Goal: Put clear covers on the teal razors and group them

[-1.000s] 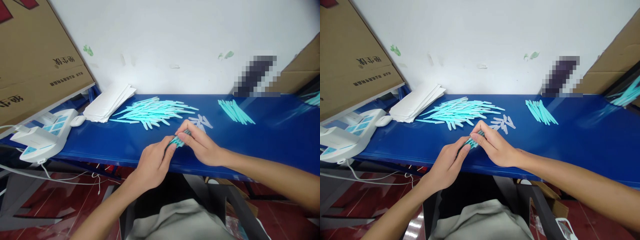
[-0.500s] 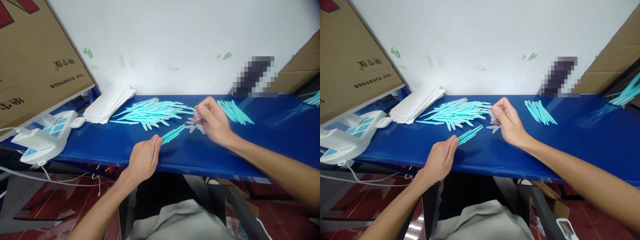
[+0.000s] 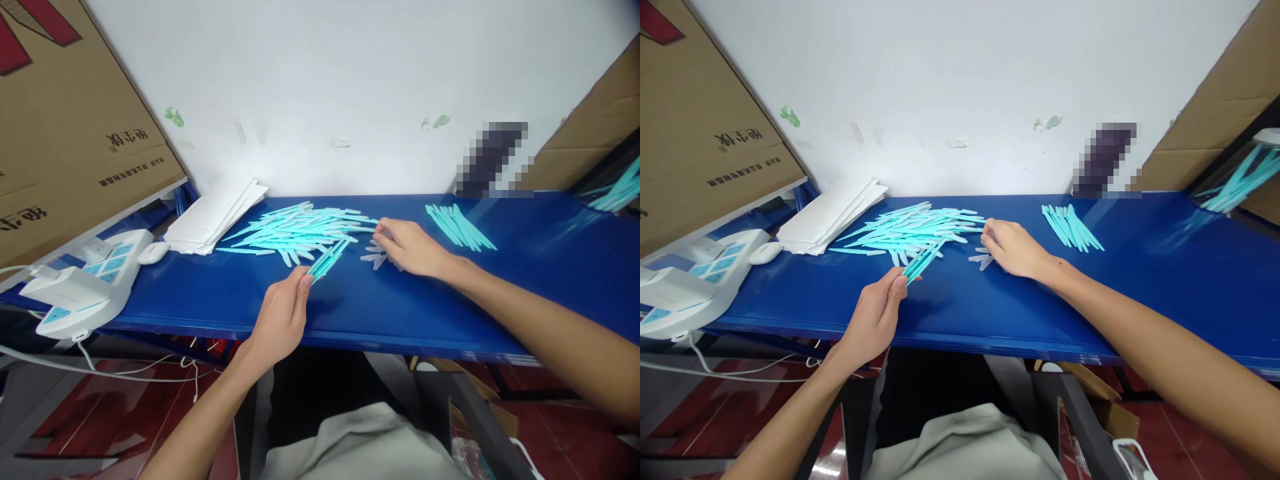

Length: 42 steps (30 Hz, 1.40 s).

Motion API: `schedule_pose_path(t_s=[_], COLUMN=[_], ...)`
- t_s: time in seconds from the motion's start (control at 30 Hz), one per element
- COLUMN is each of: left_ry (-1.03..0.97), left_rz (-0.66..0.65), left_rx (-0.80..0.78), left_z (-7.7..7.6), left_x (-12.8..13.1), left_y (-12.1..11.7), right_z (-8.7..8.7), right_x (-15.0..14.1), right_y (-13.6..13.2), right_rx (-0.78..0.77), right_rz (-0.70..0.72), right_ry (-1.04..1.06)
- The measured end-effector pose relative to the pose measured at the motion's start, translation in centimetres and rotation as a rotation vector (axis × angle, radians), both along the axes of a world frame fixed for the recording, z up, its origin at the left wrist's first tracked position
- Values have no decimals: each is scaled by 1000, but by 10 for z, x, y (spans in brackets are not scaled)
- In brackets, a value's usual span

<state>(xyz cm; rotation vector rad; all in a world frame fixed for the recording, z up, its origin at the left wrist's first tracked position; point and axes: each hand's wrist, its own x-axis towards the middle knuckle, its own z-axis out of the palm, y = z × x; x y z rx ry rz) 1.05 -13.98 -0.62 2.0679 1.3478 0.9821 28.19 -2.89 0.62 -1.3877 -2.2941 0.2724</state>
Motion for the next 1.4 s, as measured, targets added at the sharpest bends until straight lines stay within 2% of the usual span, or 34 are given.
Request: schedule_pose_path(t_s=[0.2, 0.33, 0.43, 0.5, 0.6, 0.7, 0.87, 0.93, 1.03, 1.13, 1.3, 1.4], left_ry=[-243, -428, -569, -669, -747, -732, -494, -410, -363, -314, -367, -459], left_rz=[-23, -59, -40, -36, -42, -46, -45, -40, -24, -20, -63, -114], left_rx=[-112, -204, -280, -342, -387, -339, -140, -67, -8, 27, -27, -163], left_z=[0, 0, 1, 3, 3, 2, -1, -2, -6, -9, -10, -11], left_x=[-1, 2, 6, 9, 16, 25, 38, 42, 47, 51, 51, 50], left_y=[2, 3, 3, 4, 7, 8, 8, 8, 9, 9, 9, 12], right_z=[-9, -6, 0, 3, 5, 2, -2, -1, 2, 1, -5, -6], right_x=[4, 7, 2, -6, -26, -45, -51, -50, -50, -54, -59, -60], right_y=[8, 10, 3, -7, -28, -47, -54, -54, -55, -56, -57, -60], right_rx=[42, 67, 110, 114, 2, -150, -349, -422, -424, -404, -518, -447], right_rz=[35, 24, 41, 104, 303, 440, 311, 321, 400, 413, 397, 371], right_ry=[-86, -88, -3, 101, 219, 321, 568, 647, 719, 761, 840, 835])
